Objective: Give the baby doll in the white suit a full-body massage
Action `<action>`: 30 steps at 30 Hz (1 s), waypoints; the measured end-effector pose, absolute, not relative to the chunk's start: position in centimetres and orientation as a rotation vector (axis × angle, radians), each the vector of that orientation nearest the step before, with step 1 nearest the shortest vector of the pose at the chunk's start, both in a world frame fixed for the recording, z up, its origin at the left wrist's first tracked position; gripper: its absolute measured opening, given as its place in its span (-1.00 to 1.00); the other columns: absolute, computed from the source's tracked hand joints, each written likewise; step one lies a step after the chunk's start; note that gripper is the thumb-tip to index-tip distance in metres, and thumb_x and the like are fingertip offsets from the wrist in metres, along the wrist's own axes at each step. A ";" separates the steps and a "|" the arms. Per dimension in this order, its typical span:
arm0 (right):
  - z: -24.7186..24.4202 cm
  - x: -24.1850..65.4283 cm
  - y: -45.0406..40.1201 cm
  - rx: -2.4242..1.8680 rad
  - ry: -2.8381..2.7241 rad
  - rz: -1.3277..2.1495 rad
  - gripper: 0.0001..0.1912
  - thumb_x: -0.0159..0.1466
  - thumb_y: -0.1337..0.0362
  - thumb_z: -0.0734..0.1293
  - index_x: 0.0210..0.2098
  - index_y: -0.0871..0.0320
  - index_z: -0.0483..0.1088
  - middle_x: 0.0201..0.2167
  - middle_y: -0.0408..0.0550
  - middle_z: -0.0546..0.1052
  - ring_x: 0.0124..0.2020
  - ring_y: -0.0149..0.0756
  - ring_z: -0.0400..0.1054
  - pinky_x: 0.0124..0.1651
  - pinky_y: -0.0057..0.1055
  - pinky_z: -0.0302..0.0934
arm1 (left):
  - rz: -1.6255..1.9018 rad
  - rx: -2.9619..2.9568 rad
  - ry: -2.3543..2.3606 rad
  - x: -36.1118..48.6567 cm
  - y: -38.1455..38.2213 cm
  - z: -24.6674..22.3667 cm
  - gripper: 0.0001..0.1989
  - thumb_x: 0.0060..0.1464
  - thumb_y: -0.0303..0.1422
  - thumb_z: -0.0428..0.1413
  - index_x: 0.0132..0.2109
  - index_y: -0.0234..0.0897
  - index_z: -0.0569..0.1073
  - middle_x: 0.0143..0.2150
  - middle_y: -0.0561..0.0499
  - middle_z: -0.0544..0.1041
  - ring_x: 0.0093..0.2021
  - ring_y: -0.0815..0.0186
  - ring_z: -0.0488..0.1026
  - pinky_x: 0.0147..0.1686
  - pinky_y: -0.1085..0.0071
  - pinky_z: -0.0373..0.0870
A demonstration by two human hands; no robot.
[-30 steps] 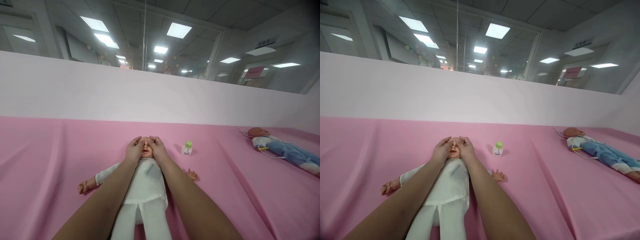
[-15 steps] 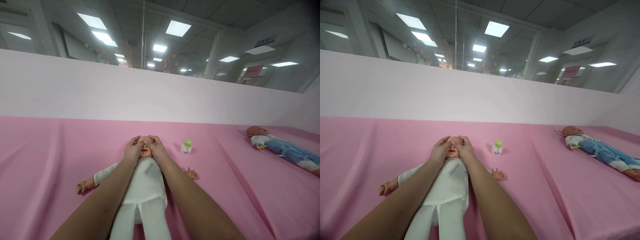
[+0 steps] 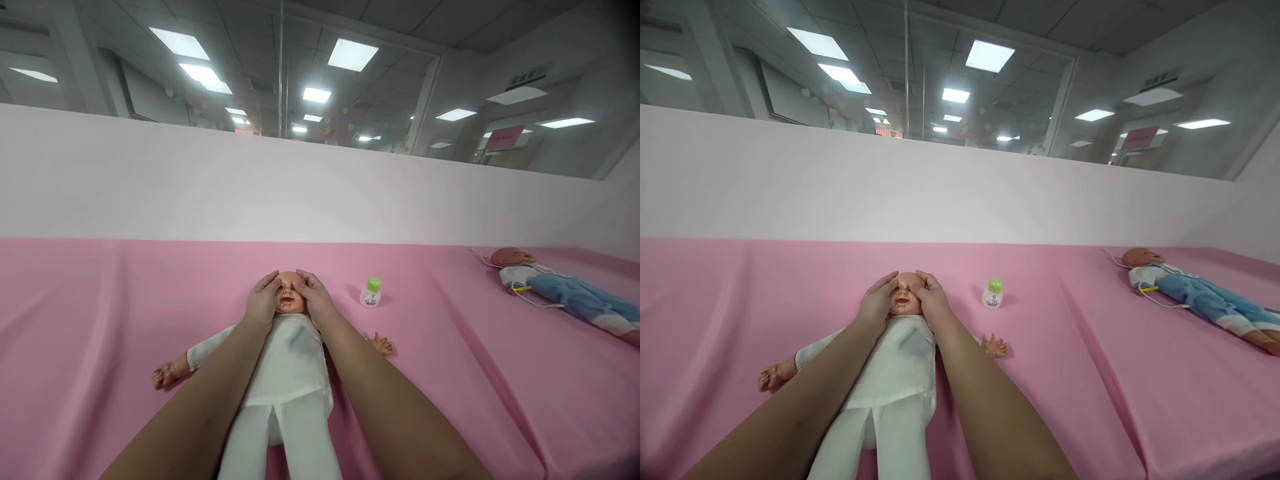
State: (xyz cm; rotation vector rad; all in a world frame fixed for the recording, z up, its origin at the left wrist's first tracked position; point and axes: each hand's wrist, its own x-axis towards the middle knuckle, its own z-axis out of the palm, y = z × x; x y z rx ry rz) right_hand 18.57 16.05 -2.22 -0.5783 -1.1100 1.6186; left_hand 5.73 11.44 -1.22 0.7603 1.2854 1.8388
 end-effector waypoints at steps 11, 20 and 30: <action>-3.0 17.8 17.3 -0.638 -1.188 1.467 -0.54 0.15 0.01 0.50 0.01 0.04 0.55 0.05 -0.02 0.62 0.07 -0.11 0.49 0.17 -0.13 0.39 | 1.833 0.789 1.376 5.8 11.7 -1.2 -0.62 0.12 -0.30 0.23 0.09 -0.20 0.63 0.07 -0.15 0.64 0.10 0.10 0.56 0.15 0.19 0.48; -2.6 18.5 16.4 -0.632 -1.213 1.536 -0.38 0.04 0.10 0.57 0.09 0.01 0.49 0.05 -0.03 0.59 0.01 -0.10 0.51 0.10 -0.15 0.42 | 1.837 0.766 1.265 5.6 11.4 -1.2 -0.56 0.05 -0.31 0.27 0.11 -0.23 0.62 0.06 -0.16 0.64 0.05 0.12 0.58 0.12 0.19 0.50; -2.8 18.3 17.5 -0.696 -1.314 1.382 -0.54 0.16 -0.01 0.49 -0.01 0.03 0.53 0.01 -0.05 0.61 0.06 -0.12 0.46 0.17 -0.16 0.35 | 1.839 0.810 1.351 5.5 11.9 -1.5 -0.61 0.07 -0.28 0.22 0.06 -0.21 0.63 0.03 -0.14 0.64 0.06 0.11 0.57 0.13 0.16 0.48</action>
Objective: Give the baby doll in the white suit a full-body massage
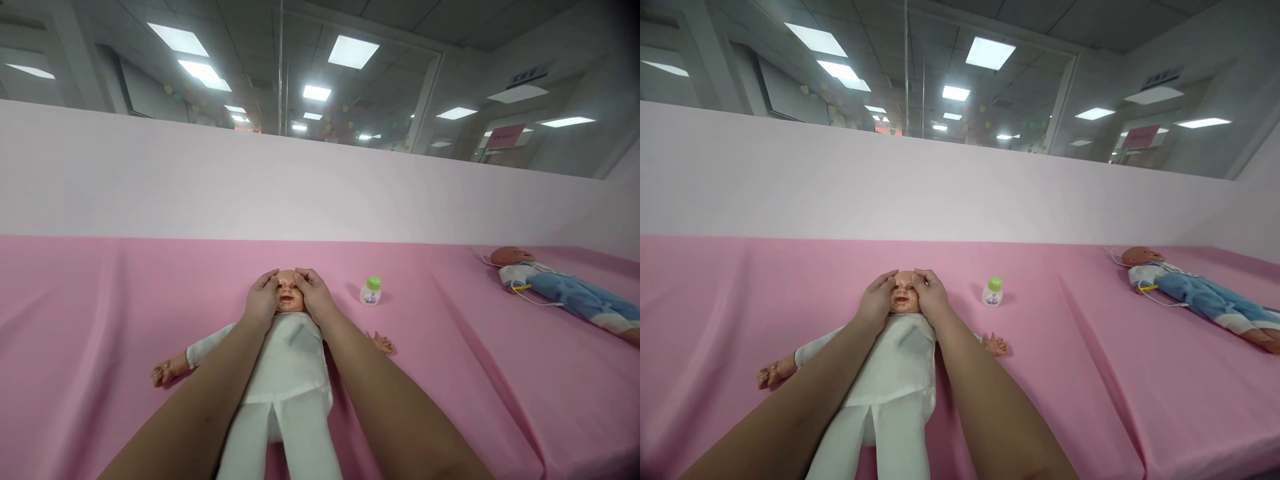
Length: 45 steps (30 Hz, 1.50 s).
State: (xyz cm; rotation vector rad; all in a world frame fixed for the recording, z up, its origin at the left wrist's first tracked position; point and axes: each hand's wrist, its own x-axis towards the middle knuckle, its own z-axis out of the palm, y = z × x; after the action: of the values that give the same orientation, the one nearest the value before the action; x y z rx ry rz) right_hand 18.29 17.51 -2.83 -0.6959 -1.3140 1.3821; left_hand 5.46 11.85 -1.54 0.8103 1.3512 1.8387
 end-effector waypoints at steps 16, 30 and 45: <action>-2.1 18.5 16.6 -0.807 -1.422 1.281 -0.43 0.08 0.00 0.53 0.03 0.06 0.46 -0.02 -0.03 0.58 0.03 -0.10 0.48 0.15 -0.14 0.37 | 1.816 0.889 1.353 5.6 11.6 -1.7 -0.48 0.00 -0.21 0.32 0.12 -0.23 0.60 0.07 -0.16 0.64 0.04 0.09 0.59 0.10 0.18 0.51; -1.0 20.2 15.6 -0.986 -1.690 1.105 -0.27 0.40 -0.08 0.24 0.40 0.23 0.26 0.44 0.15 0.27 0.47 -0.05 0.13 0.51 -0.12 -0.06 | 1.703 1.156 1.588 3.5 10.2 -2.1 -0.61 0.23 -0.18 0.12 0.11 -0.22 0.59 0.21 -0.17 0.59 0.26 0.04 0.48 0.33 0.09 0.31; -2.5 21.0 14.5 -0.877 -1.635 1.218 -0.03 -0.05 0.00 0.67 0.28 0.06 0.35 0.21 0.08 0.53 0.18 -0.02 0.46 0.26 -0.07 0.33 | 1.466 1.453 1.762 3.6 7.3 -1.9 -0.20 0.08 -0.11 0.32 0.41 -0.22 0.36 0.32 -0.15 0.49 0.24 0.01 0.51 0.27 0.18 0.38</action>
State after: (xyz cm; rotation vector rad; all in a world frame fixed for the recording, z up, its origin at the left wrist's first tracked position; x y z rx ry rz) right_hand 21.01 14.47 -2.52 -0.8767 -1.6346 1.2180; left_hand 3.60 7.28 -1.92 1.4529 1.7624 1.4662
